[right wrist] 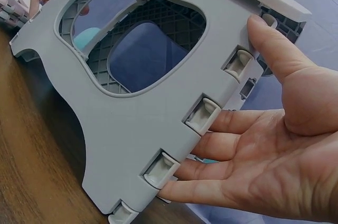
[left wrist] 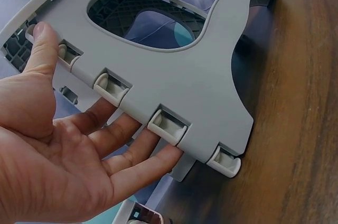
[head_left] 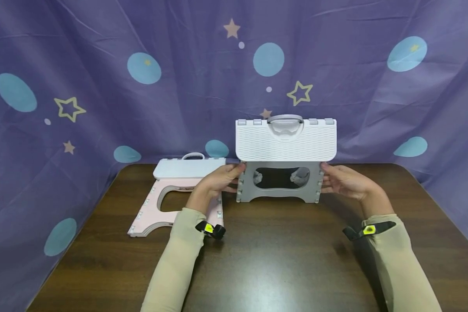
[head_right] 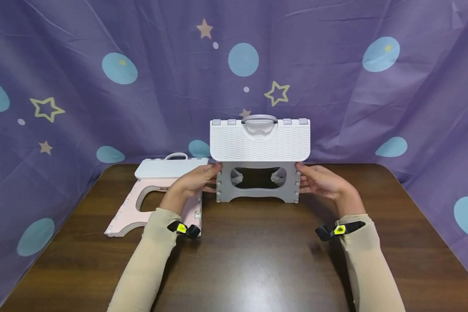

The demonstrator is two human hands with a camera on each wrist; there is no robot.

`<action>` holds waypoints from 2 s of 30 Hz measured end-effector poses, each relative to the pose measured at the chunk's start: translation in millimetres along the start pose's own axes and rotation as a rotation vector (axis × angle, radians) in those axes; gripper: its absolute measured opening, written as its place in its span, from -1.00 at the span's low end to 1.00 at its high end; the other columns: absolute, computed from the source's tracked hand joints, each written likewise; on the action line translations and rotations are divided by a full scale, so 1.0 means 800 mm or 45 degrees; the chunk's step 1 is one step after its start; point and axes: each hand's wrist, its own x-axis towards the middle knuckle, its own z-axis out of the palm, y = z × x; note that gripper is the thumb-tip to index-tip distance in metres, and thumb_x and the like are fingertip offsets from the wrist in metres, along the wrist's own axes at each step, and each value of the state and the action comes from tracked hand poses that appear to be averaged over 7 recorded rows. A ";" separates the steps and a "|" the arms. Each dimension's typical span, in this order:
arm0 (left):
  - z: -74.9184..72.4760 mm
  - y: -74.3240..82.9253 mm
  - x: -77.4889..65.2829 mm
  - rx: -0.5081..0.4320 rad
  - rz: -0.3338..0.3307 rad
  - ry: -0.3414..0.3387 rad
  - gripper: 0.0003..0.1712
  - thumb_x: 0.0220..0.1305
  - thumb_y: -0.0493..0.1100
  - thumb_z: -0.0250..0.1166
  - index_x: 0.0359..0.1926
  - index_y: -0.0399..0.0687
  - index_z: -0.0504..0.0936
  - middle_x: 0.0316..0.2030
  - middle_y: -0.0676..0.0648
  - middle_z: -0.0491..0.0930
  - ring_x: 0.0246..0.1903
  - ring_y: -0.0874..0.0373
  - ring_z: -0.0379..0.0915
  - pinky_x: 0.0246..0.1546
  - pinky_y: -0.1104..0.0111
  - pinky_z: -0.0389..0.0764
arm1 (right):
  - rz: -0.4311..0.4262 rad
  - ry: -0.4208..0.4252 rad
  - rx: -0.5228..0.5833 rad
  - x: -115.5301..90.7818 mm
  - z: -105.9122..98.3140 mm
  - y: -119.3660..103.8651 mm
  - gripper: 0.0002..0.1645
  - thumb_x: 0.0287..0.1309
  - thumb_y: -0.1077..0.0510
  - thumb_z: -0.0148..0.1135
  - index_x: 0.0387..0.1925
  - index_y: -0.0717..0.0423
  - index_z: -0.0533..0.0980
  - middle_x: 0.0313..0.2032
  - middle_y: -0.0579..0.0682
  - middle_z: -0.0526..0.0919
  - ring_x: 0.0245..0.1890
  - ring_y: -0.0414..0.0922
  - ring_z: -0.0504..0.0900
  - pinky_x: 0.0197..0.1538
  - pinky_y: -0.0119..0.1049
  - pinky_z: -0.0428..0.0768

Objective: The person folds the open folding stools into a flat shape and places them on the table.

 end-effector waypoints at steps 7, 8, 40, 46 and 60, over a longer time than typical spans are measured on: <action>0.000 0.002 0.001 0.001 -0.019 -0.019 0.10 0.35 0.39 0.08 0.56 -0.34 0.04 0.52 -0.34 0.15 0.44 -0.33 0.22 0.34 -0.11 0.46 | 0.005 0.011 0.000 0.000 -0.002 0.000 -0.50 0.65 -0.02 -0.28 0.00 0.03 0.61 -0.01 -0.06 0.77 0.05 -0.16 0.71 0.17 -0.24 0.66; 0.000 0.002 0.001 0.003 -0.024 -0.019 0.02 0.43 0.32 0.04 0.56 -0.35 0.04 0.52 -0.34 0.16 0.44 -0.33 0.23 0.34 -0.11 0.46 | 0.005 0.008 -0.001 0.000 -0.002 0.000 -0.50 0.65 -0.02 -0.28 0.00 0.03 0.61 -0.01 -0.06 0.77 0.05 -0.16 0.71 0.17 -0.23 0.66; -0.003 0.005 -0.002 0.012 0.006 -0.075 0.75 -0.43 0.73 0.23 0.59 -0.35 -0.09 0.54 -0.35 0.09 0.46 -0.34 0.18 0.34 -0.13 0.45 | -0.004 -0.060 0.023 0.002 -0.007 0.001 -0.49 0.65 -0.01 -0.28 0.01 0.08 0.62 0.00 -0.02 0.77 0.06 -0.14 0.71 0.19 -0.20 0.65; -0.003 0.004 -0.001 0.007 0.004 -0.072 0.77 -0.47 0.74 0.24 0.58 -0.35 -0.08 0.53 -0.36 0.13 0.45 -0.33 0.19 0.34 -0.13 0.45 | -0.017 -0.085 0.031 0.003 -0.009 0.002 -0.49 0.66 0.00 -0.29 0.04 0.08 0.61 0.02 -0.01 0.76 0.08 -0.14 0.70 0.20 -0.21 0.64; -0.004 0.001 0.001 0.008 0.001 -0.071 0.69 -0.34 0.71 0.23 0.59 -0.34 -0.09 0.55 -0.34 0.07 0.47 -0.33 0.16 0.35 -0.12 0.45 | -0.015 -0.085 0.016 0.003 -0.011 0.004 -0.46 0.66 0.01 -0.32 0.05 0.06 0.62 0.03 -0.03 0.76 0.08 -0.15 0.70 0.20 -0.22 0.65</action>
